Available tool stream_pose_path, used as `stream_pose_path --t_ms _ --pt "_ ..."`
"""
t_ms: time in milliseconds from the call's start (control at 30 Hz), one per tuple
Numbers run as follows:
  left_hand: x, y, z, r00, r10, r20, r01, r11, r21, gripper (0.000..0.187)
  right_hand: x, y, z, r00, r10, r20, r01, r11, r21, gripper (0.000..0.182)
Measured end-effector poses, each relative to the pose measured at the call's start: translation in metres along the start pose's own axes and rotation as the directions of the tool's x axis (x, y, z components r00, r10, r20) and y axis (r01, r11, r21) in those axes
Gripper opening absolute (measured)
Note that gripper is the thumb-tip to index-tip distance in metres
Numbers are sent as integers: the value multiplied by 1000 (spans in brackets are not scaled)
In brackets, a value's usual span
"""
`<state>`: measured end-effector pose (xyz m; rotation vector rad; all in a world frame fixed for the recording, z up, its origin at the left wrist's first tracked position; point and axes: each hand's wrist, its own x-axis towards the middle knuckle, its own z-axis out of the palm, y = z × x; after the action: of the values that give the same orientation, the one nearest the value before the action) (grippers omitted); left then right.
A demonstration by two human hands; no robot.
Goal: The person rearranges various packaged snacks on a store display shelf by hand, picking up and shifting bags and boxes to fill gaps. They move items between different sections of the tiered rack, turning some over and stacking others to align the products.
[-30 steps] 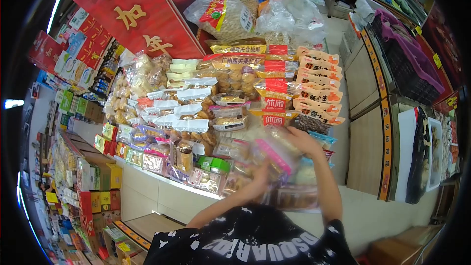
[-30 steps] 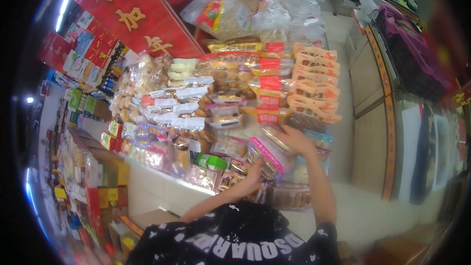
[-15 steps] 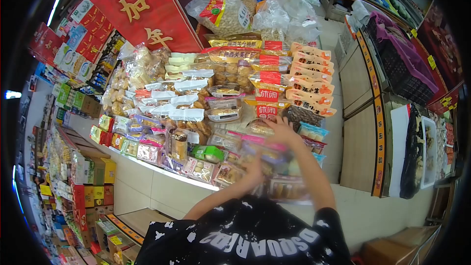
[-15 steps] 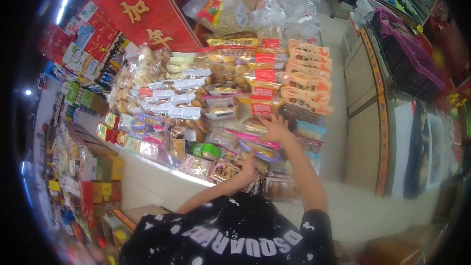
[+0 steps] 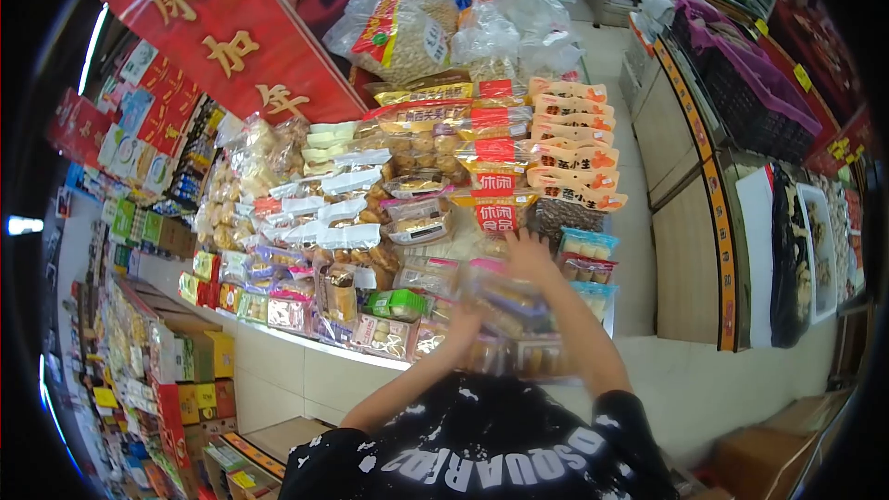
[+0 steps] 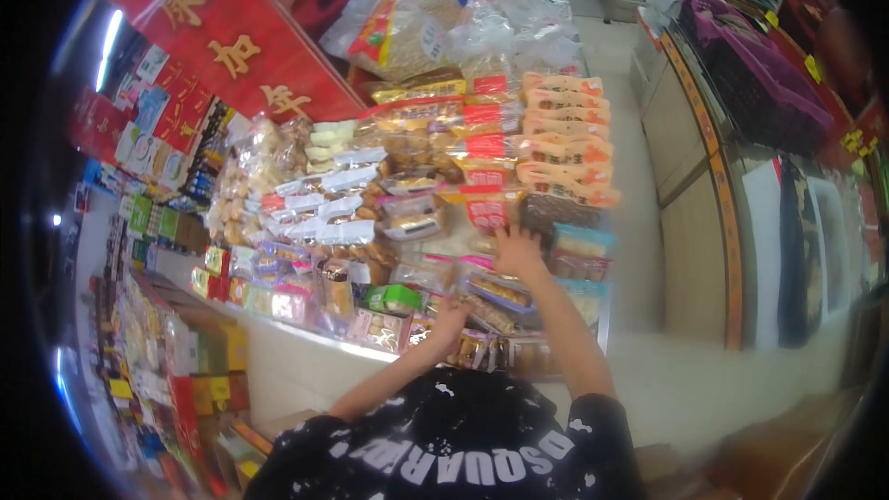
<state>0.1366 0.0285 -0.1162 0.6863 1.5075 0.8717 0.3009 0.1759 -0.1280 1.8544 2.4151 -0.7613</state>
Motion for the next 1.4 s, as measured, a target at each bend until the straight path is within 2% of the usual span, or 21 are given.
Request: stream_pose_path --t_ms 33,67,133,167,233,267,367,500,567,633,667,733,767,800,833,867,933,1000,1100,1167,1400 --pt "-6 14 -5 950 309 -55 -295 939 177 66 -2 -4 0 999 -21 -27 18 996 -93 70" --pt "1 19 -13 950 311 -35 -300 936 185 66 -4 -7 -1 999 -3 -37 0 996 -84 70" --pt "24 12 -31 739 654 161 -620 567 543 62 -17 -22 -10 997 48 -57 -53 993 -101 69" --pt "38 8 -33 734 655 179 -631 560 538 62 -20 -24 -8 996 63 -68 -69 993 -97 69" --pt "69 -5 -37 824 537 182 -541 649 534 75 -32 -30 7 880 25 -475 -60 996 -59 69" --pt "81 -7 -36 814 548 192 -558 645 522 75 -39 -32 21 872 28 -488 -71 995 -69 69" --pt "126 -23 -28 927 371 53 -373 897 239 83 -50 -23 61 808 4 -590 -23 999 -26 78" --pt "137 -6 -10 920 357 164 -392 848 355 89 -60 -14 62 784 -70 -617 63 997 -34 72" --pt "123 8 -9 951 154 268 -218 948 230 87 -79 -23 53 759 -74 -647 64 997 -39 66" --pt "97 35 -8 963 41 266 -88 982 166 86 -96 -32 43 747 141 -649 126 930 346 68" --pt "92 44 -9 964 -65 258 41 994 97 85 -105 -34 50 746 141 -651 121 932 341 68" --pt "112 22 -24 949 -79 305 43 991 124 81 -130 -38 72 714 498 -492 -67 748 661 75" --pt "125 4 -32 934 -97 343 46 987 155 78 -133 -38 72 714 497 -493 -69 751 657 75" --pt "140 -16 -36 933 -100 346 49 987 154 78 -138 -41 71 774 536 -336 -204 715 669 76" --pt "153 -39 -38 931 49 363 -111 982 152 76 -142 -48 72 804 571 -167 -341 673 657 77" --pt "159 -50 -39 903 197 381 -268 953 144 74 -143 -54 76 799 577 -166 -349 671 654 77" --pt "133 -16 -34 918 101 383 -177 970 169 70 -140 -61 83 932 313 -181 -295 948 119 90" --pt "129 -11 -32 926 1 378 -80 978 194 67 -140 -67 84 937 304 -174 -294 952 78 92" --pt "139 -40 -43 913 106 393 -168 977 128 60 -138 -70 76 942 297 -158 -279 952 127 94" --pt "115 -13 -43 951 99 291 -247 810 532 47 -133 -65 69 941 294 -169 -261 946 193 93" --pt "86 -28 -52 883 156 443 -384 784 488 52 -131 -51 81 919 188 -346 -158 981 112 77"
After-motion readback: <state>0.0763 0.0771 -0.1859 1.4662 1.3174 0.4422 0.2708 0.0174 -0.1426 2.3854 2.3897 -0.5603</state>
